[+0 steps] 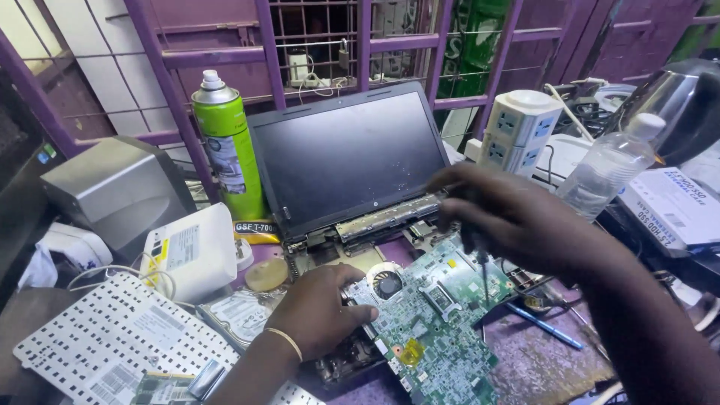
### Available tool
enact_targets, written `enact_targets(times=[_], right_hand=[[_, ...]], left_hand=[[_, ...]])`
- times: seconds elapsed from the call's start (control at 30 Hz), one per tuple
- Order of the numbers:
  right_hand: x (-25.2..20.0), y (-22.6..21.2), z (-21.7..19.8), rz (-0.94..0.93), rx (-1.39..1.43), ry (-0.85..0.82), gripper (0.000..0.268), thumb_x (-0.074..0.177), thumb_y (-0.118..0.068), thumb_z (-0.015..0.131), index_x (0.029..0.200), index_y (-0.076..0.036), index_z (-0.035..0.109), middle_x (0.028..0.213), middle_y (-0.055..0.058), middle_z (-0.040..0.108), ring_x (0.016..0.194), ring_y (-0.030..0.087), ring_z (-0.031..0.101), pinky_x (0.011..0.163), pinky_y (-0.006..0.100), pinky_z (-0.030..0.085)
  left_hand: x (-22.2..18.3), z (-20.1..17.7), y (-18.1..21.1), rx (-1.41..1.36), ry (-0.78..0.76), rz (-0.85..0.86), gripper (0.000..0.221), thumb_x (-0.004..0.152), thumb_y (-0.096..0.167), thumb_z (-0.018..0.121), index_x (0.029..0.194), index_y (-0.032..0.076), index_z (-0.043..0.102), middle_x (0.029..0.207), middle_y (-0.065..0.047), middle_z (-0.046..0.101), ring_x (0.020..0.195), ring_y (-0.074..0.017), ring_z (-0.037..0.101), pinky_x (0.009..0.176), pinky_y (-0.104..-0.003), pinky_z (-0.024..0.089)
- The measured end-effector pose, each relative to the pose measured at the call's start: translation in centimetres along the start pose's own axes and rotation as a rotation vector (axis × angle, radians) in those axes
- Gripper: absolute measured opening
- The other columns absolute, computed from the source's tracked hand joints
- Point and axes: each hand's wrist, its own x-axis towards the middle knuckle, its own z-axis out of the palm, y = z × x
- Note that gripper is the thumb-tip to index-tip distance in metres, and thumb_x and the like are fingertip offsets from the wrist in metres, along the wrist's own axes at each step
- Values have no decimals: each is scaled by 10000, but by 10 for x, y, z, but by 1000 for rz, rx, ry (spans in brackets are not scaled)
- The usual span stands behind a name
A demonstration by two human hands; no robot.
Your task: Disassembling a laptop to remove the motherboard using a screwdriver on a repair bench.
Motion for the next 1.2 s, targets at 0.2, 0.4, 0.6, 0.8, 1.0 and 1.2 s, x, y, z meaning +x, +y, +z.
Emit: enact_targets(times=[0.2, 0.4, 0.6, 0.8, 1.0, 1.2], right_hand=[[-77, 92, 42, -64, 900, 482, 192, 996, -29, 550, 1165, 39, 612, 972, 288, 736, 778, 377, 773, 489, 369, 562], [-92, 66, 85, 398, 947, 716, 252, 894, 241, 419, 1120, 158, 495, 1219, 424, 710, 1152, 575, 752, 916, 625, 606], [-96, 116, 107, -136, 543, 583, 142, 912, -50, 583, 1052, -26, 590, 1259, 284, 802, 971, 345, 859, 673, 366, 757], [-94, 123, 121, -247, 558, 627, 184, 892, -110, 620, 1068, -82, 573, 1156, 226, 826, 689, 237, 918, 472, 234, 720], [-87, 121, 126, -119, 522, 524, 327, 731, 104, 738, 980, -62, 606, 1091, 181, 868, 883, 236, 913, 704, 311, 778], [-83, 101, 134, -220, 489, 568, 258, 802, 97, 675, 887, -107, 542, 1058, 167, 825, 970, 200, 860, 784, 251, 703]], left_hand=[[5, 7, -15, -4, 7, 19, 628, 831, 510, 801, 1382, 249, 649, 1387, -13, 682, 1252, -243, 652, 1016, -409, 520], [3, 13, -18, -24, 36, 57, 665, 813, 507, 829, 1392, 230, 658, 1398, -20, 689, 1287, -258, 641, 1051, -422, 507], [-3, 4, -6, 13, -6, 34, 462, 851, 480, 806, 1237, 246, 711, 1235, -15, 749, 1106, -241, 705, 909, -400, 552], [8, 22, -28, 103, 63, 195, 512, 883, 518, 777, 1270, 202, 667, 1190, -67, 724, 1104, -284, 673, 909, -449, 530], [13, 31, -43, 143, 156, 309, 568, 850, 566, 814, 1262, 201, 675, 1166, -35, 635, 1091, -260, 641, 909, -445, 516], [12, 30, -42, 146, 132, 298, 618, 862, 549, 802, 1343, 199, 635, 1189, -53, 601, 1099, -268, 635, 912, -459, 531]])
